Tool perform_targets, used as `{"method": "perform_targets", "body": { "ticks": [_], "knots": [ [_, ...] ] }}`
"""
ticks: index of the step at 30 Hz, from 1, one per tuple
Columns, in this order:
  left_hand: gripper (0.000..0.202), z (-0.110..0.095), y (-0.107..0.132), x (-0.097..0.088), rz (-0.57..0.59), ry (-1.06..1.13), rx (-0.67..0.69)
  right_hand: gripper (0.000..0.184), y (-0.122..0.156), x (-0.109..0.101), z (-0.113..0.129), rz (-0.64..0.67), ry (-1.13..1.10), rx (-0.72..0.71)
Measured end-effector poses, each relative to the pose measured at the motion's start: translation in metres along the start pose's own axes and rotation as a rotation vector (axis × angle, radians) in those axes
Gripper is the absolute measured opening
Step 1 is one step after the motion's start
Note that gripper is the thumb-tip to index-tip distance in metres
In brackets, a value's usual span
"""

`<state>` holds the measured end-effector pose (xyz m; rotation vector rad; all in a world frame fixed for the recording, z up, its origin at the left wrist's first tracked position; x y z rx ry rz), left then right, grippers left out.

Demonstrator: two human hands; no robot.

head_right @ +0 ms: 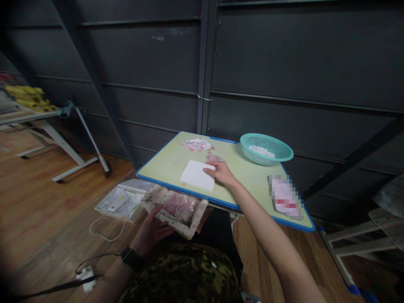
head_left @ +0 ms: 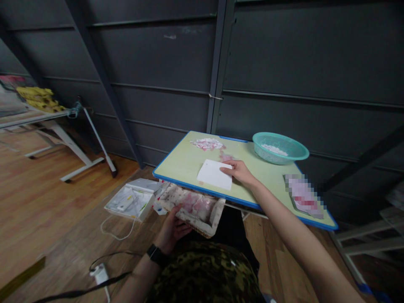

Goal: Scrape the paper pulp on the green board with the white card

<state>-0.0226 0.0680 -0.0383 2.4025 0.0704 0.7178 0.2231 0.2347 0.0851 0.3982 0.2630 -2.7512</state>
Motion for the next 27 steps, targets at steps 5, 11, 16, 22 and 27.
{"method": "perform_targets", "body": {
  "ticks": [5, 11, 16, 22, 27],
  "knots": [
    [0.042, 0.002, 0.002, 0.002, 0.002, -0.003, -0.009, 0.044, 0.001, 0.008, -0.003, 0.065, -0.058, 0.023],
    [0.040, 0.001, 0.003, 0.002, -0.028, 0.000, -0.006, 0.051, 0.004, 0.016, -0.004, 0.132, -0.159, 0.105],
    [0.036, 0.002, 0.003, 0.003, -0.029, 0.018, -0.034, 0.057, 0.004, -0.032, 0.000, -0.373, -0.105, -0.006],
    [0.036, 0.003, 0.002, 0.002, -0.005, 0.012, -0.040, 0.045, 0.022, -0.059, 0.023, -0.719, 0.569, -0.097],
    [0.034, 0.001, 0.003, 0.003, 0.006, 0.003, -0.002, 0.039, 0.020, -0.044, 0.024, -0.640, 0.780, -0.032]
  ]
}}
Point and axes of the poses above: each hand's wrist, its own y-axis away from the middle knuckle, its own x-axis out of the palm, z = x × y, the point moved 7 cm from there along -y, towards the middle knuckle, and after that the axes turned 7 degrees about z, right-handed, at the moved point
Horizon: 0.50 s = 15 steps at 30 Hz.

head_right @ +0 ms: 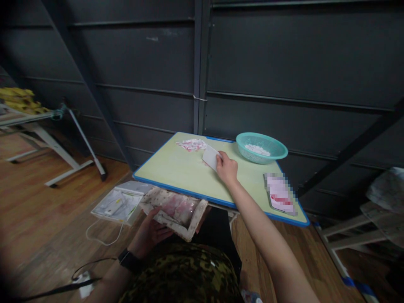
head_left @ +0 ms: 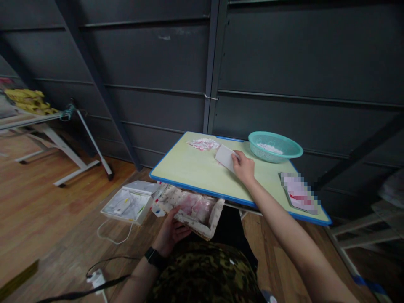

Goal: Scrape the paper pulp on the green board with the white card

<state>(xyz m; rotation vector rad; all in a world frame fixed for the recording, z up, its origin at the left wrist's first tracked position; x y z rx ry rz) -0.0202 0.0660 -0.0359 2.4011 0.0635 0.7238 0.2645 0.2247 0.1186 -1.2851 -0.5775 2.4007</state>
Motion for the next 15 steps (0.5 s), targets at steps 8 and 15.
{"method": "perform_targets", "body": {
  "ticks": [8, 15],
  "knots": [
    [0.030, 0.0009, 0.0024, 0.0027, -0.003, 0.003, -0.031, 0.040, 0.0018, 0.0025, 0.0082, 0.011, 0.014, -0.079],
    [0.031, 0.0007, 0.0030, 0.0034, -0.002, 0.019, -0.033, 0.039, 0.0023, 0.0074, 0.0114, 0.065, -0.037, -0.112]
  ]
}}
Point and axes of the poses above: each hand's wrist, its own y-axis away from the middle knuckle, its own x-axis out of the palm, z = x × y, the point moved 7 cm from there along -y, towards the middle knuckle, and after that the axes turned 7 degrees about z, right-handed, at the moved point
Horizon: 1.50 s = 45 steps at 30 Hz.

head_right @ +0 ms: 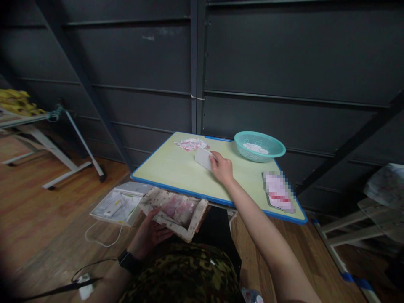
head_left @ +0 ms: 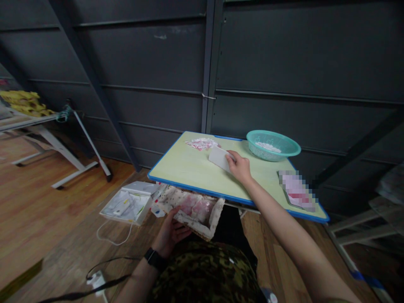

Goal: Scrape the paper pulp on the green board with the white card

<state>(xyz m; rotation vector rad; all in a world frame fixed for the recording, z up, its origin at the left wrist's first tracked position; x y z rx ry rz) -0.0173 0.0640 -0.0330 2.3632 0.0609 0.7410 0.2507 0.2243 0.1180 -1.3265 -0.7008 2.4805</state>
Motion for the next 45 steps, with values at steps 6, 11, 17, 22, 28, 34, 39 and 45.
{"method": "perform_targets", "body": {
  "ticks": [6, 11, 17, 22, 28, 34, 39, 45],
  "knots": [
    [0.030, 0.000, -0.001, -0.001, 0.006, -0.010, 0.005, 0.039, 0.000, 0.000, -0.001, -0.002, 0.029, 0.014],
    [0.035, 0.002, -0.002, -0.003, 0.013, -0.009, -0.007, 0.038, -0.001, 0.004, 0.001, 0.038, -0.016, -0.024],
    [0.033, -0.003, 0.002, 0.001, 0.016, -0.022, 0.048, 0.039, 0.000, -0.009, -0.004, -0.079, 0.014, 0.067],
    [0.026, -0.001, 0.003, 0.002, 0.000, -0.021, -0.012, 0.037, -0.001, -0.006, -0.002, -0.041, 0.062, 0.073],
    [0.026, -0.001, 0.001, 0.002, 0.009, -0.010, 0.011, 0.041, 0.000, -0.013, -0.002, -0.097, 0.022, 0.090],
    [0.025, 0.000, 0.001, 0.000, 0.014, -0.023, 0.004, 0.042, 0.000, -0.017, -0.004, -0.135, 0.037, 0.109],
    [0.026, -0.001, 0.002, 0.002, 0.025, -0.022, 0.010, 0.039, -0.002, -0.013, -0.005, -0.118, -0.010, 0.067],
    [0.025, -0.002, 0.003, 0.004, 0.022, -0.022, 0.009, 0.037, 0.000, -0.015, -0.003, -0.150, -0.045, 0.053]
  ]
}}
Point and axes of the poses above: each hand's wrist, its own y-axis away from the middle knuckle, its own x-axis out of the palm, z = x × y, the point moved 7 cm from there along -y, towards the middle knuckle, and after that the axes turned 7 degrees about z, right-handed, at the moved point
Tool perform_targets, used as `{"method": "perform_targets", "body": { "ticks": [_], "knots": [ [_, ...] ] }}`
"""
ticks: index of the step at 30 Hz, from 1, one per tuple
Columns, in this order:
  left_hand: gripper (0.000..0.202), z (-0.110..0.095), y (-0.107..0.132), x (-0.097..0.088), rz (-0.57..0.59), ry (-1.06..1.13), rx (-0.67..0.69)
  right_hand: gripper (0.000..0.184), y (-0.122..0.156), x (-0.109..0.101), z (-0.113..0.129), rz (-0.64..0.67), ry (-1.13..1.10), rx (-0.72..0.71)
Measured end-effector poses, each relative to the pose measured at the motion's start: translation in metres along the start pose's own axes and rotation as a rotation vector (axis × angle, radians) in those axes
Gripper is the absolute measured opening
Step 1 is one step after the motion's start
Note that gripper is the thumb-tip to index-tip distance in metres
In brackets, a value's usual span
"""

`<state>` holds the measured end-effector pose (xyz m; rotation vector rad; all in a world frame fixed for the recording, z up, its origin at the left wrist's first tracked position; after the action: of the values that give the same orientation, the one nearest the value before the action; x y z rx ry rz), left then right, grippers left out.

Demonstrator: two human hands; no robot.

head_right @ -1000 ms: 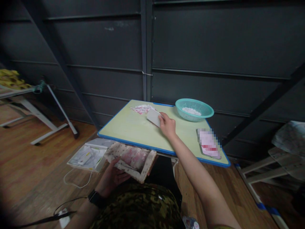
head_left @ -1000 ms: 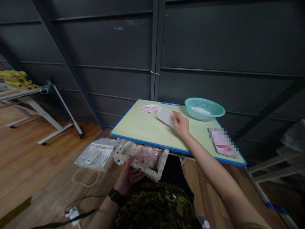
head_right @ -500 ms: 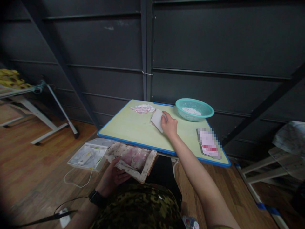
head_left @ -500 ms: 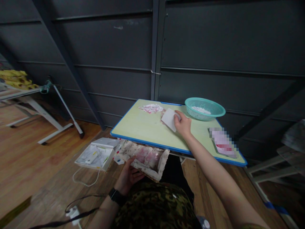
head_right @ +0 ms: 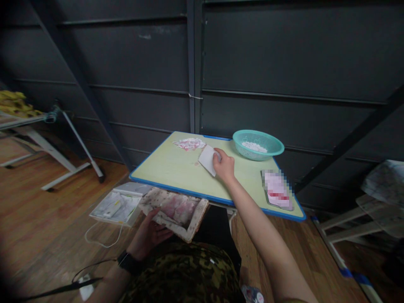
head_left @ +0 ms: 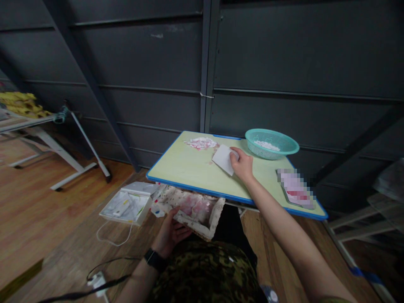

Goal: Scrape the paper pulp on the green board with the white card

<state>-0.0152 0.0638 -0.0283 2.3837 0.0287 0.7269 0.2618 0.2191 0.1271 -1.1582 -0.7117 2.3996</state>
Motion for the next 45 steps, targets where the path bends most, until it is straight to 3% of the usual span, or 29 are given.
{"method": "perform_targets", "body": {
  "ticks": [7, 11, 14, 23, 28, 36, 39, 42, 45],
  "knots": [
    [0.025, 0.001, 0.001, -0.001, -0.023, -0.005, -0.028, 0.033, 0.003, 0.004, 0.005, 0.054, -0.039, -0.043],
    [0.022, 0.002, 0.000, -0.002, -0.018, 0.006, -0.025, 0.040, 0.002, 0.004, 0.002, 0.026, -0.025, -0.037],
    [0.022, 0.003, -0.001, -0.003, -0.013, 0.004, -0.032, 0.044, 0.002, 0.011, 0.001, 0.078, 0.000, -0.038],
    [0.024, 0.001, -0.001, -0.003, -0.033, -0.007, -0.014, 0.035, 0.006, 0.020, 0.010, 0.159, -0.076, -0.084],
    [0.025, 0.005, -0.005, -0.006, -0.029, -0.008, -0.049, 0.037, 0.003, 0.016, 0.006, 0.110, -0.137, -0.035],
    [0.025, 0.002, -0.002, -0.004, -0.029, -0.014, -0.025, 0.035, 0.000, 0.030, 0.001, 0.210, -0.338, -0.052],
    [0.024, 0.000, -0.002, -0.003, -0.021, -0.007, -0.015, 0.037, -0.003, 0.027, -0.003, 0.170, -0.421, -0.010],
    [0.022, 0.001, -0.002, -0.003, -0.027, -0.001, -0.032, 0.038, -0.004, 0.019, -0.009, 0.091, -0.409, 0.054],
    [0.021, 0.001, -0.003, -0.003, -0.027, -0.004, -0.034, 0.036, -0.004, 0.021, -0.008, 0.139, -0.370, 0.048]
  ]
}}
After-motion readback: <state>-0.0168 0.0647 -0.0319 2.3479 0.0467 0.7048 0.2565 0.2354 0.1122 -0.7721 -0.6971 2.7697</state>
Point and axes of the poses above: each hand's wrist, its own y-axis away from the middle knuckle, its own x-axis out of the palm, z = x × y, the point moved 7 cm from there along -y, towards the middle knuckle, and after that the axes turned 7 degrees about z, right-handed, at the moved point
